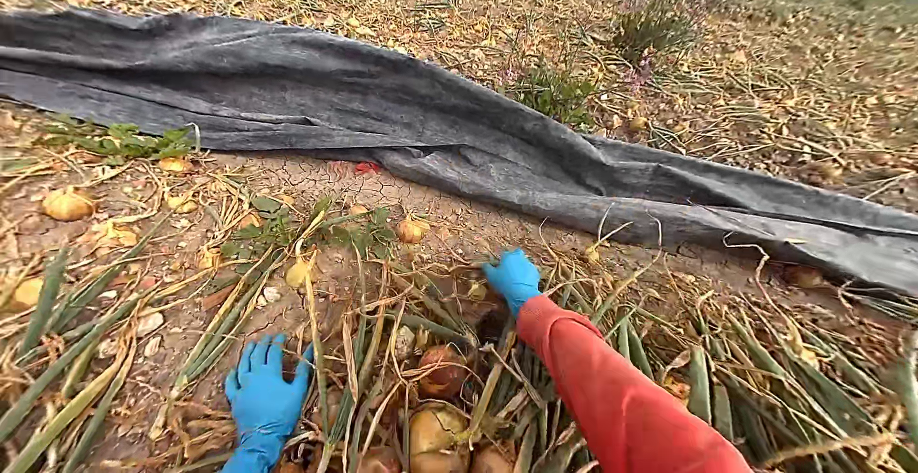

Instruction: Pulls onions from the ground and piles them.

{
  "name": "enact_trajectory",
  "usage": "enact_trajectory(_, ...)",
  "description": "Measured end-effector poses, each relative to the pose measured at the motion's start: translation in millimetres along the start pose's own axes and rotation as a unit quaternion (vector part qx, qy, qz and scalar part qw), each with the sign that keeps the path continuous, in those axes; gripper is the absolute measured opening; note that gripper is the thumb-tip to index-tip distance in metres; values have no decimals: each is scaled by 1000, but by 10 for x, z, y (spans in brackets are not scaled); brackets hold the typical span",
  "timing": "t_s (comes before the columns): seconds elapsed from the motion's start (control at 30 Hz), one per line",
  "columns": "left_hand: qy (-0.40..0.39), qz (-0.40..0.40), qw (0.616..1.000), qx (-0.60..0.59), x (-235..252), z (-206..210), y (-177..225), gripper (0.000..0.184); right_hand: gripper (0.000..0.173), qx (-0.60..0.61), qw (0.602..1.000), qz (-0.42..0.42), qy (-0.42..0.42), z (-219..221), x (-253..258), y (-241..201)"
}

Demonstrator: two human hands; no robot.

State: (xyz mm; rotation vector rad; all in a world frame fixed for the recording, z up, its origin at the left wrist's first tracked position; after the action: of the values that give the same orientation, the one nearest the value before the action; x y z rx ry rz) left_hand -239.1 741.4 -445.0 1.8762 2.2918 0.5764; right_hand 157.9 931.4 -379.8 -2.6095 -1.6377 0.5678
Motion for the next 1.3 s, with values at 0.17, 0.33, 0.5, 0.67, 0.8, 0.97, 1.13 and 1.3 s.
enact_trajectory(0.17, 1, 0, 1000, 31, -5, 56, -28, 73, 41, 5, 1000, 11, 12, 370, 243, -13)
enact_trajectory(0.33, 3, -1, 1000, 29, 36, 20, 52, 72, 37, 20, 999, 27, 20, 365, 439, -19)
enact_trajectory(0.5, -8, -15, 999, 31, 31, 34, 42, 67, 29, 4, 999, 21, 33, 296, 388, -59)
enact_trajectory(0.67, -6, -14, 1000, 26, 16, 44, 64, 72, 38, 11, 999, 41, 31, 197, 270, 73)
enact_trajectory(0.8, -48, -48, 997, 24, 102, -34, 124, 69, 51, 27, 999, 13, 13, 296, 357, 157)
enact_trajectory(0.97, -68, -70, 995, 34, 75, -41, 56, 68, 58, 67, 994, -40, 79, 194, 36, 209)
enact_trajectory(1.13, -83, -76, 993, 29, 73, -13, 20, 70, 75, 35, 999, -3, -32, 348, 377, 327)
enact_trajectory(1.3, -89, -96, 991, 13, 52, -26, 108, 74, 68, 108, 994, -17, 31, 384, 270, 408)
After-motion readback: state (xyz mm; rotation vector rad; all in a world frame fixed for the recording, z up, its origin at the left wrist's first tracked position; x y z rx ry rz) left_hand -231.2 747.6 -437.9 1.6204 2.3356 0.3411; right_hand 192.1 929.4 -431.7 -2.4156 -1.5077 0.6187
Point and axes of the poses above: each hand's wrist, its own x-axis towards the middle knuckle, its own z-axis out of the palm, y = z × x, the point moved 2 cm from there along x, towards the middle knuckle, and after that the axes turned 10 degrees about z, right-handed, at the moved point
